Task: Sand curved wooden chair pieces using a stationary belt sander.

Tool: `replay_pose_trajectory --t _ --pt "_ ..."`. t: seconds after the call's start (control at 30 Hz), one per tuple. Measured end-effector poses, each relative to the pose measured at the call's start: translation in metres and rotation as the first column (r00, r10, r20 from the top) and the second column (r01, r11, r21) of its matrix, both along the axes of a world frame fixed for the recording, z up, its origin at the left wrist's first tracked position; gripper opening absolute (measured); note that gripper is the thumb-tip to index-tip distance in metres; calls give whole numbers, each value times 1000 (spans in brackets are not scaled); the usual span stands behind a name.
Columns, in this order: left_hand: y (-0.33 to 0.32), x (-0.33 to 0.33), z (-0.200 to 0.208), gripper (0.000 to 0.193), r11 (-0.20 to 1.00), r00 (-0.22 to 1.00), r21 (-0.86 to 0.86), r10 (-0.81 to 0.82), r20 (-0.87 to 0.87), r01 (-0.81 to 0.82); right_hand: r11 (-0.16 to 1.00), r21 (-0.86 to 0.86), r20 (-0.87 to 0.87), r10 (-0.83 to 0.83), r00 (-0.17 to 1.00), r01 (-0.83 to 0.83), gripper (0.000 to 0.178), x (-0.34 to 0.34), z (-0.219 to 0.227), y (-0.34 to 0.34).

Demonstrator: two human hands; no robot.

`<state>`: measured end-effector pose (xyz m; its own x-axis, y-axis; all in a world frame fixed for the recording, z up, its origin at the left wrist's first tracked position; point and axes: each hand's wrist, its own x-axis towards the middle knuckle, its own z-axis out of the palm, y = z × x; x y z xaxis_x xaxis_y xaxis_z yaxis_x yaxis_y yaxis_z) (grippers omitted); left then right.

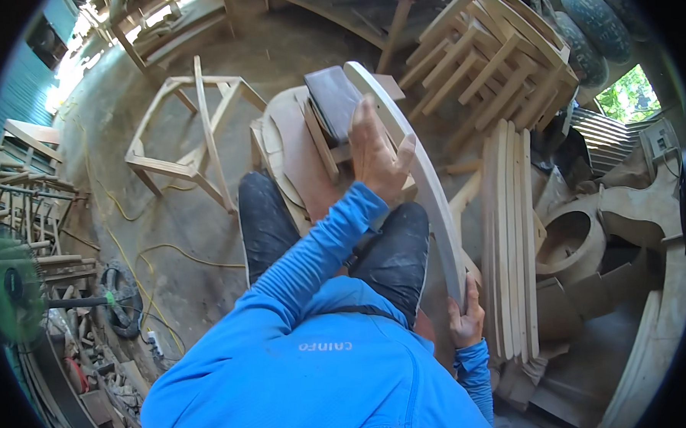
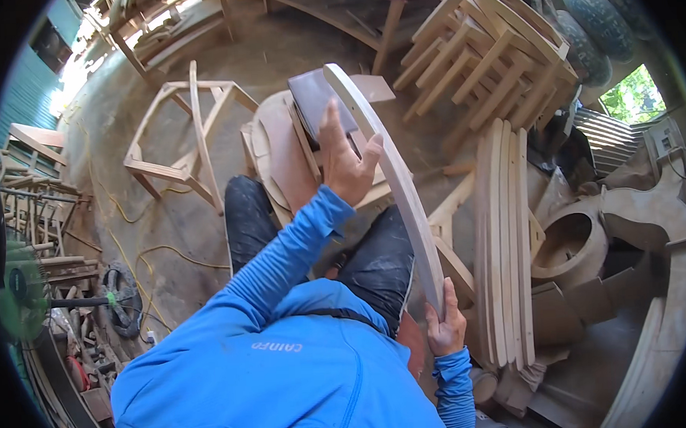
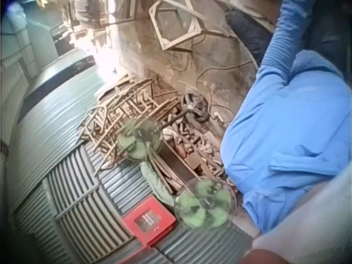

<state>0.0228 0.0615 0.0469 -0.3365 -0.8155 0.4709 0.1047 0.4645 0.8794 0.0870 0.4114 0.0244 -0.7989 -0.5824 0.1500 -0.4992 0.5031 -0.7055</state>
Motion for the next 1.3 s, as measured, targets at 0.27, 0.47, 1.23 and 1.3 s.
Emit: replay_pose_trajectory --t 0.27,0.47,1.23,1.3 --pt "-23 -9 -37 33 699 840 -486 -337 424 525 945 324 -60 75 995 -52 74 -2 66 22" --pt "-88 -35 -42 32 715 873 -522 -271 406 464 931 360 -7 60 998 -53 77 -27 73 -54" --pt "-164 -56 -67 36 692 812 -577 -24 583 435 948 266 -36 190 981 -174 86 -71 -28 -125" --pt "-128 -45 -57 35 731 880 -578 -65 471 364 947 288 -42 165 985 -146 86 -52 -8 -96"
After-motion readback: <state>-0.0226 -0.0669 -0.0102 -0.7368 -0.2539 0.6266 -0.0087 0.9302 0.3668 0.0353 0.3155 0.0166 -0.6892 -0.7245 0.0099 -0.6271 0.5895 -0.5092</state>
